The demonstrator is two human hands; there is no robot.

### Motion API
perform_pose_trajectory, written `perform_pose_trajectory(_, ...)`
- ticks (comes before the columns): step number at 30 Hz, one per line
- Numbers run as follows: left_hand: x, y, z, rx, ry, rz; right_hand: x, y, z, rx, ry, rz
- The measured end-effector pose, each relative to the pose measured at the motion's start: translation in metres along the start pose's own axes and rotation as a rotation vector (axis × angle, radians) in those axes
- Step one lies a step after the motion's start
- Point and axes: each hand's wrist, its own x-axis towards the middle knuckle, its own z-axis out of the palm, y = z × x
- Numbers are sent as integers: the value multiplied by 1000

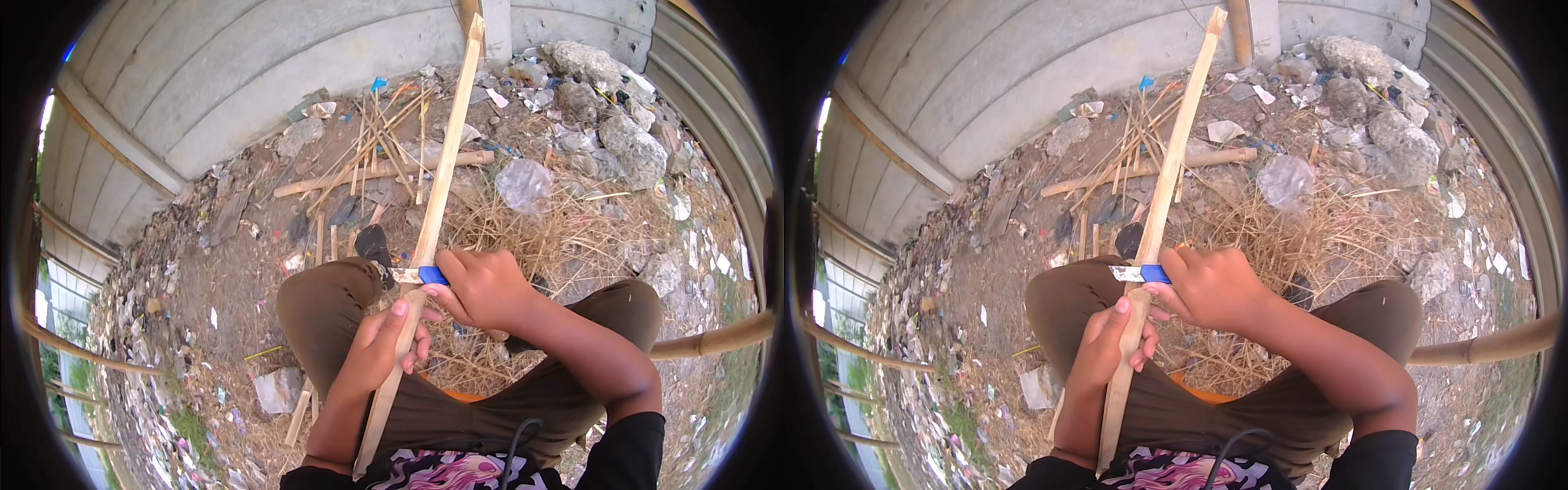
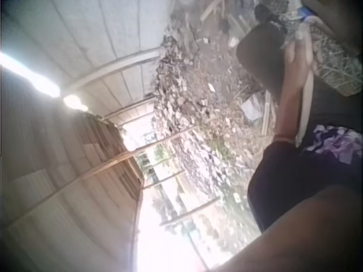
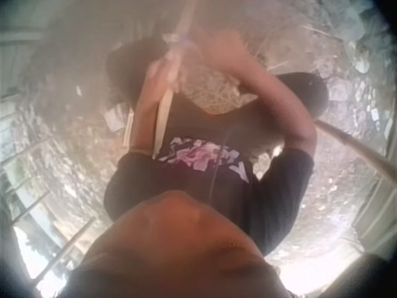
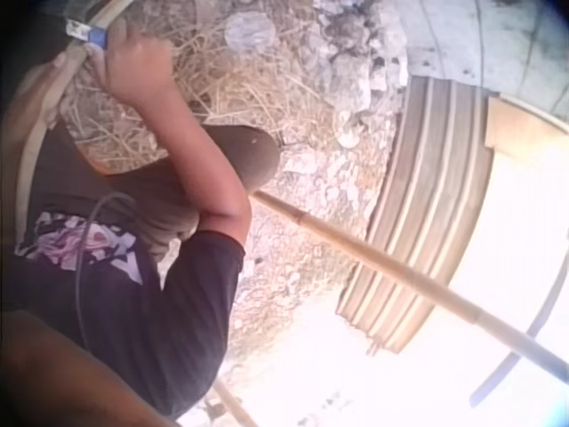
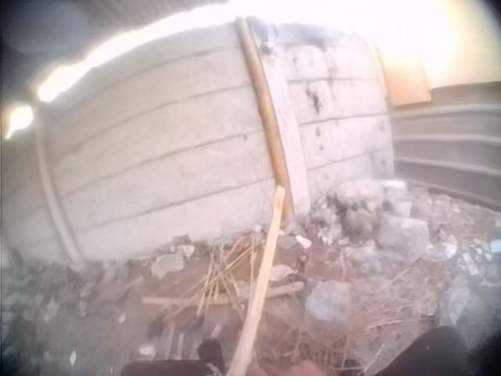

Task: The person sits cross-legged on the ground and uses a blue utility knife to shave and sharpen a thin wooden stick. They rotate the stick to smooth its surface and then switch to a larger curved blade to further refine the stick's shape.

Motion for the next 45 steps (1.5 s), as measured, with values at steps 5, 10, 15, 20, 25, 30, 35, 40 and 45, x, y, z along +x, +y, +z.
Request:
perform_pose_trajectory(5,-2,6,-2,12,40,6,4,5,-6,-77,-49,-48)
perform_pose_trajectory(10,-4,7,-8,2,42,-4,7,8,-4,-119,-65,-73)
perform_pose_trajectory(15,-5,2,-9,40,60,9,7,5,-2,-157,-62,-56)
perform_pose_trajectory(20,0,-7,-8,104,118,45,3,-4,6,-274,-79,61)
perform_pose_trajectory(25,2,-8,-8,129,135,30,10,20,9,-281,-42,26)
perform_pose_trajectory(30,0,-9,-8,165,144,31,5,6,10,-147,-48,-7)
perform_pose_trajectory(35,1,-11,-5,212,129,41,3,5,6,-127,-121,1)
perform_pose_trajectory(40,4,-15,-2,329,132,150,6,24,-3,-135,-178,25)
perform_pose_trajectory(45,4,-19,-1,320,140,172,10,29,-8,-190,-113,7)
